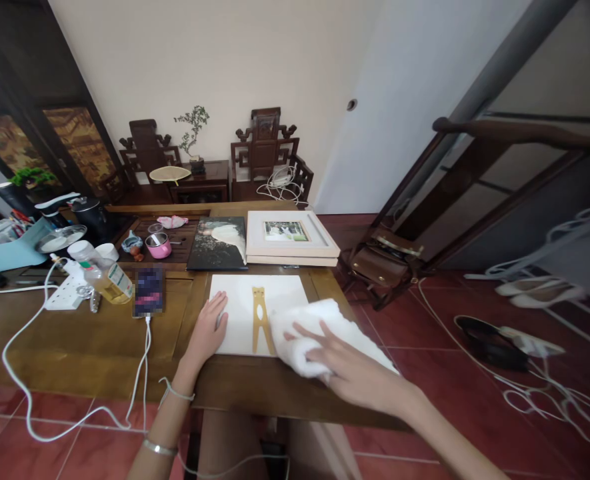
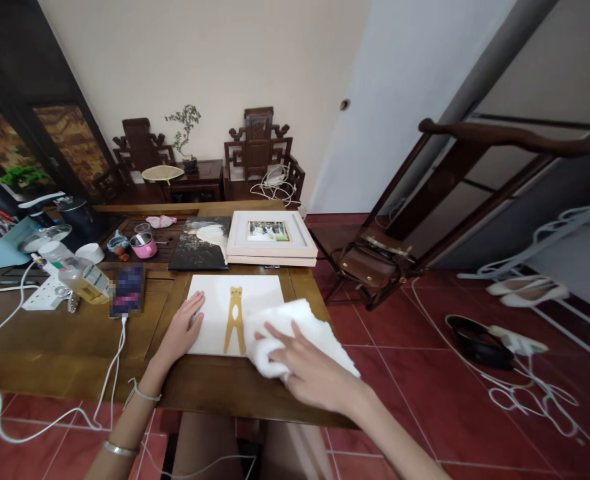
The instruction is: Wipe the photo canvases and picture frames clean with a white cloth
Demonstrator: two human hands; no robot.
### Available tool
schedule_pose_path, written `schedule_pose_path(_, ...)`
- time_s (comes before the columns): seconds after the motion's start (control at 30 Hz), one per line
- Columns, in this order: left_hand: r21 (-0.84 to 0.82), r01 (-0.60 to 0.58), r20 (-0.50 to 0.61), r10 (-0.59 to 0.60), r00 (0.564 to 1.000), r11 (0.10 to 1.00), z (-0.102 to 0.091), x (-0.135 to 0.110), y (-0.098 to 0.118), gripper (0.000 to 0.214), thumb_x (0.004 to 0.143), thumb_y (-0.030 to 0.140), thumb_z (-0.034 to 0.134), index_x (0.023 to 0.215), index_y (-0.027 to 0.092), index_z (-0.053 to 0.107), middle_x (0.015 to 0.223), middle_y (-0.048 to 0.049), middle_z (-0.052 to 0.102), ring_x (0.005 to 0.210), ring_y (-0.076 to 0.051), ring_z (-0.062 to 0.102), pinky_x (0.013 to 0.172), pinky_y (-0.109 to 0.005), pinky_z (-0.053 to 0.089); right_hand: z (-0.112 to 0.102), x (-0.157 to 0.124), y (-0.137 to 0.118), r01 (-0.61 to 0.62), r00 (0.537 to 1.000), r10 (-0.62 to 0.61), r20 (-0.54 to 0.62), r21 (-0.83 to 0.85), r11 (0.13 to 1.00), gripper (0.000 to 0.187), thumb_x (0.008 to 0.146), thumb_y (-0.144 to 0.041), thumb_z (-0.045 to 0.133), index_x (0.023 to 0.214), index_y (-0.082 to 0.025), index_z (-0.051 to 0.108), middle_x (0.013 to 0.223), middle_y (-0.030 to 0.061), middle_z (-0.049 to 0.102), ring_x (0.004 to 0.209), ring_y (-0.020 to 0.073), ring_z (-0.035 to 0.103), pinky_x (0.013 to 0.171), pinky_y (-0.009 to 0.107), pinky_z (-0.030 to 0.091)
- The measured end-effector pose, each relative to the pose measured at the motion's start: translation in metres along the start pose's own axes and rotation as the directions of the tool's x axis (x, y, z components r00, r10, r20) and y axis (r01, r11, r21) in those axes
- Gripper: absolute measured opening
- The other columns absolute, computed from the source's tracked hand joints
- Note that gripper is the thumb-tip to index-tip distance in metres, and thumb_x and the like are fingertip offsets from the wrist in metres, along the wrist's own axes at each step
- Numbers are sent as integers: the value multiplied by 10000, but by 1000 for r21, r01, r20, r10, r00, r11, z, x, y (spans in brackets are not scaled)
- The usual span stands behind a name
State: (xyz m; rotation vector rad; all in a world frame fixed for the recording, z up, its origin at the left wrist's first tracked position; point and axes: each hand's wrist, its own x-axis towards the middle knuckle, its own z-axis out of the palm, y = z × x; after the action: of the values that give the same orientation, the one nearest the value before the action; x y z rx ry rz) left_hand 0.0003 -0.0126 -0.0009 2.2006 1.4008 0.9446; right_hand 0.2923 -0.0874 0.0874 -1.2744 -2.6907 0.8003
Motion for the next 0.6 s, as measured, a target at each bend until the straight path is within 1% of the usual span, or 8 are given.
schedule_pose_path(0.1,5,6,11,-7,1000,1000,0,0,1,418,907,225,402,1315,182,484,1405,-107,456,1342,-211,365,1129,-484,258,0,-14,-7,4,999,-6,51,43,999,487,568,5,383,933,-220,614,1451,5,381,1395,211,173,1137,530,47)
schedule_pose_path(0.17,4,6,10,-6,1000,1000,0,0,1,416,906,222,403,1312,187,486,1404,-103,458,1342,-209,365,1130,-486,256,-1,-7,1,-5,1000,4,22,45,999,481,601,-3,381,959,-220,618,1440,2,401,1390,215,195,1141,514,59)
schedule_pose_path(0.27,-4,11,3,-11,1000,1000,0,0,0,414,901,219,410,1305,185,495,1398,-103,466,1336,-208,375,1129,-475,263,-7,23,29,-32,997,33,-63,14,999,423,697,-54,386,1014,-196,628,1382,32,482,1369,246,261,1138,500,82)
schedule_pose_path(0.33,-16,11,-8,-11,1000,1000,0,0,0,411,898,219,416,1297,186,505,1390,-101,476,1332,-206,382,1128,-464,271,-15,50,51,-93,988,92,-122,-2,996,397,761,-120,397,1085,-175,619,1318,62,546,1316,277,359,1125,495,137)
schedule_pose_path(0.43,-30,1,-17,-2,1000,1000,0,0,-2,407,896,221,420,1292,186,511,1385,-96,483,1331,-207,384,1125,-463,279,-28,87,74,-188,965,182,-188,-15,982,400,801,-183,410,1151,-163,603,1240,75,604,1197,286,485,1086,453,241)
schedule_pose_path(0.47,-30,1,-16,-2,1000,1000,0,0,-2,408,896,222,421,1292,182,511,1386,-99,482,1330,-208,385,1124,-465,281,-32,96,78,-198,962,191,-197,-20,980,395,802,-184,411,1143,-165,609,1219,73,618,1167,283,507,1075,441,257)
schedule_pose_path(0.53,-25,6,-13,-7,1000,1000,0,0,-3,410,895,222,424,1292,173,511,1385,-106,481,1326,-211,391,1119,-469,289,-35,104,80,-199,960,190,-204,-27,980,379,795,-176,412,1107,-168,625,1194,74,633,1138,281,526,1075,446,246)
schedule_pose_path(0.6,-18,10,-16,-10,1000,1000,0,0,-3,410,894,220,425,1290,168,514,1381,-111,485,1321,-213,399,1116,-470,295,-32,97,73,-188,965,178,-193,-33,982,371,784,-168,414,1087,-160,629,1199,89,628,1169,293,505,1089,480,201)
